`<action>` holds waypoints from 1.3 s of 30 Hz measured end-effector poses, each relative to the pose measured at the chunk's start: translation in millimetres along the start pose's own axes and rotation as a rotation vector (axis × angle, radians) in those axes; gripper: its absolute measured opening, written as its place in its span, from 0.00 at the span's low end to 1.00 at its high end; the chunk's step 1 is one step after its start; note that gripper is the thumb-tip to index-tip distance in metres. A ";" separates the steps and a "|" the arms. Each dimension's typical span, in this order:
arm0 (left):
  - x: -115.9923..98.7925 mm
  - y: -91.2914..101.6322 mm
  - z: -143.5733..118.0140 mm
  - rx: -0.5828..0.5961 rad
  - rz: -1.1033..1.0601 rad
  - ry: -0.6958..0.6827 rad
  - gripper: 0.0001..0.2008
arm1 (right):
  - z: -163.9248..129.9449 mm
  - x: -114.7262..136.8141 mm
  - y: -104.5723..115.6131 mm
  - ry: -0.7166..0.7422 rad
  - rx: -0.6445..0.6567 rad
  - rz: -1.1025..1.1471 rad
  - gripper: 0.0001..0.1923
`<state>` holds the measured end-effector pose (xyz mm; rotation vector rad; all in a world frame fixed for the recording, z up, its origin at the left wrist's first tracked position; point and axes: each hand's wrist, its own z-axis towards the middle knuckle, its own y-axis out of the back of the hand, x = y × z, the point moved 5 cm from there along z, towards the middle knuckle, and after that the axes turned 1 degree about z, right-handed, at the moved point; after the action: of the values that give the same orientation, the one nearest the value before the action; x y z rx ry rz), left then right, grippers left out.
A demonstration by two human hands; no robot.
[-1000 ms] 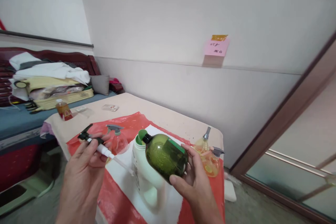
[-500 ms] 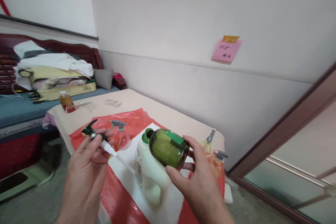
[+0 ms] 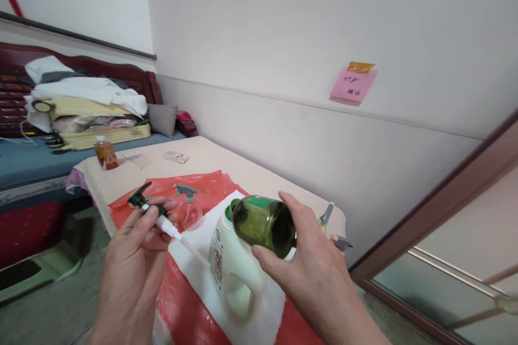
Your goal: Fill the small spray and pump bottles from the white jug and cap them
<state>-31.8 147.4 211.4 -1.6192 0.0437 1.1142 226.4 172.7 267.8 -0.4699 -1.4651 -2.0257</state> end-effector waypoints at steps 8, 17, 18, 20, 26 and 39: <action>-4.8 1.7 -0.2 0.013 -0.005 0.012 0.08 | 26.2 21.8 13.1 -0.004 0.076 -0.096 0.31; -8.5 1.5 0.2 0.009 -0.013 0.023 0.07 | 57.2 65.3 18.6 0.102 0.140 -0.250 0.27; -8.3 2.1 0.5 0.009 -0.014 0.021 0.07 | 61.2 69.0 17.6 0.128 0.156 -0.252 0.27; -7.8 3.7 1.1 0.009 -0.015 0.018 0.06 | 69.3 76.5 14.6 0.175 0.196 -0.251 0.24; -8.9 2.9 1.4 0.027 -0.024 0.015 0.07 | 87.6 97.6 5.9 0.169 0.257 -0.344 0.23; -4.2 -2.7 -4.0 0.028 0.007 0.035 0.06 | 72.0 81.0 14.4 0.186 0.170 -0.216 0.22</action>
<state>-30.2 143.3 216.0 -1.6150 0.0872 1.0858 169.8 216.8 350.3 -0.0527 -1.6098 -2.0221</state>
